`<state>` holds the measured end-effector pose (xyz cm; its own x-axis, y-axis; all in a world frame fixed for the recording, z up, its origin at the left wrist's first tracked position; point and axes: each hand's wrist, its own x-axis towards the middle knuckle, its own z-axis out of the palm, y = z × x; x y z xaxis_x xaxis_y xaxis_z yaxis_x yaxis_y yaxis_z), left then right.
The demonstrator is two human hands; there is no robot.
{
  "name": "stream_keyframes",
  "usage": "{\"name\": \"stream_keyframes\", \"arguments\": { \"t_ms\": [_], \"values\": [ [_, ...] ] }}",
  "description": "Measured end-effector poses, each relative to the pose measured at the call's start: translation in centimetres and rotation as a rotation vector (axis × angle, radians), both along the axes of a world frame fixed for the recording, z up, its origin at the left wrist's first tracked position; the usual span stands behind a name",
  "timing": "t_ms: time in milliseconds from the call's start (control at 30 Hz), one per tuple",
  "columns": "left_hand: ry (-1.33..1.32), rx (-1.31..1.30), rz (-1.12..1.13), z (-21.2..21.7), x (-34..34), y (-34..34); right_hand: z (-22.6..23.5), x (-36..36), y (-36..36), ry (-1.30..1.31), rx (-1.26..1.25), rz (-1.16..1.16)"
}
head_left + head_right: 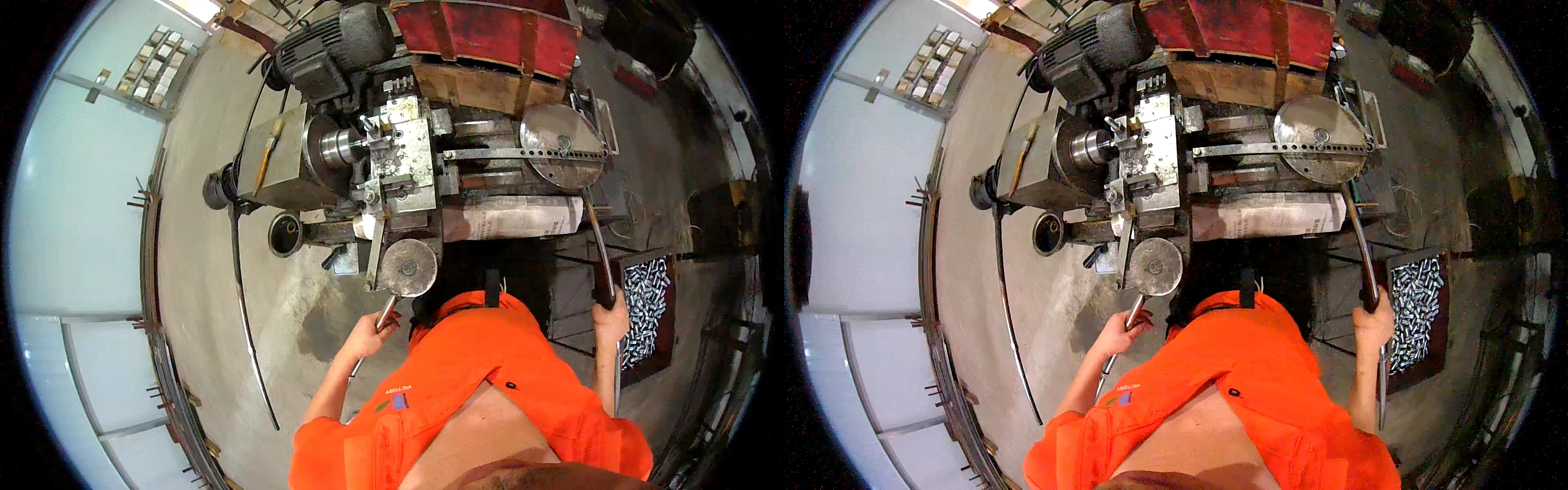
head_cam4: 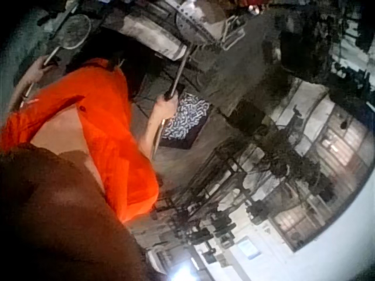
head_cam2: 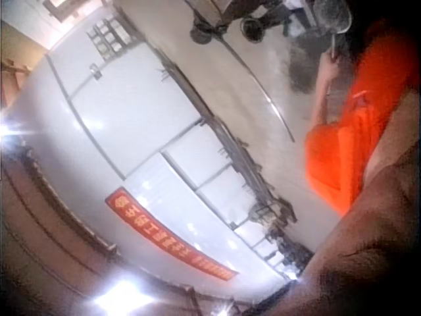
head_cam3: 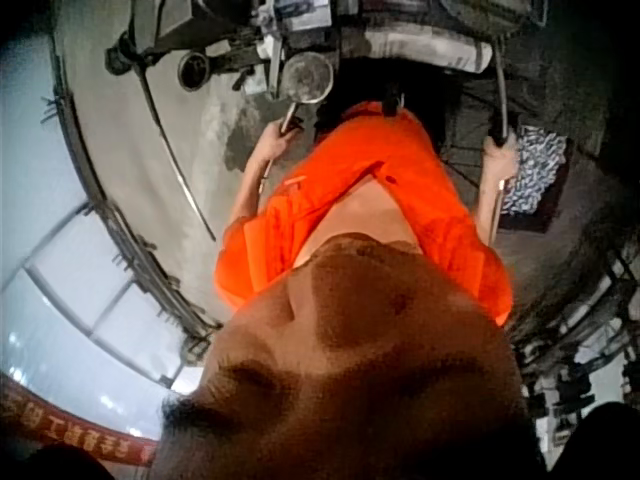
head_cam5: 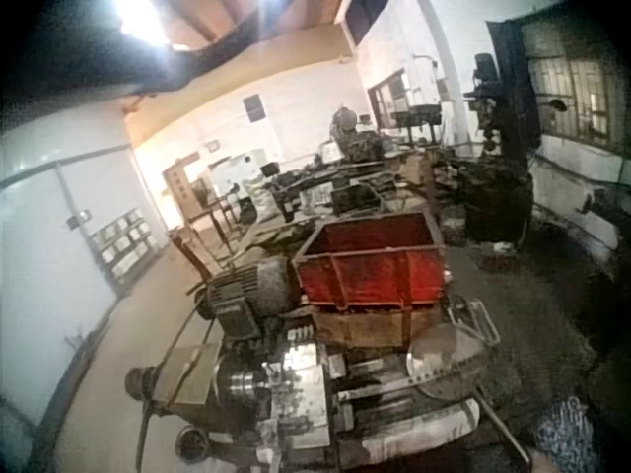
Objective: The person operates a metal lathe in a workshop, repeatedly inserting small metal parts into the machine and using a long metal rod to guide them. They also use a brush to clean the machine's surface and handle a pile of metal components.
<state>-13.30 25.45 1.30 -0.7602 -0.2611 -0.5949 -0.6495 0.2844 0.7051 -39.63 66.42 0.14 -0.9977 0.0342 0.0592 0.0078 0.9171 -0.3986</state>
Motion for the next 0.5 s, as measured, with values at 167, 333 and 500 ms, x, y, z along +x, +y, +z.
{"name": "stream_keyframes", "arguments": {
  "t_ms": [167, 333, 500],
  "values": [
    [0.064, 0.020, 0.000, -0.1, 0.6, -0.1, -3.3, -5.2, 4.5, 0.010, 0.246, 0.013],
    [0.010, 0.080, 0.026, -0.3, 0.0, -0.1, -5.9, -18.2, 10.9, 0.236, 0.641, 0.125],
    [0.021, 0.058, -0.045, -0.9, -0.1, -0.6, -3.9, -30.2, 6.3, 0.266, 0.707, -0.042]
  ]
}}
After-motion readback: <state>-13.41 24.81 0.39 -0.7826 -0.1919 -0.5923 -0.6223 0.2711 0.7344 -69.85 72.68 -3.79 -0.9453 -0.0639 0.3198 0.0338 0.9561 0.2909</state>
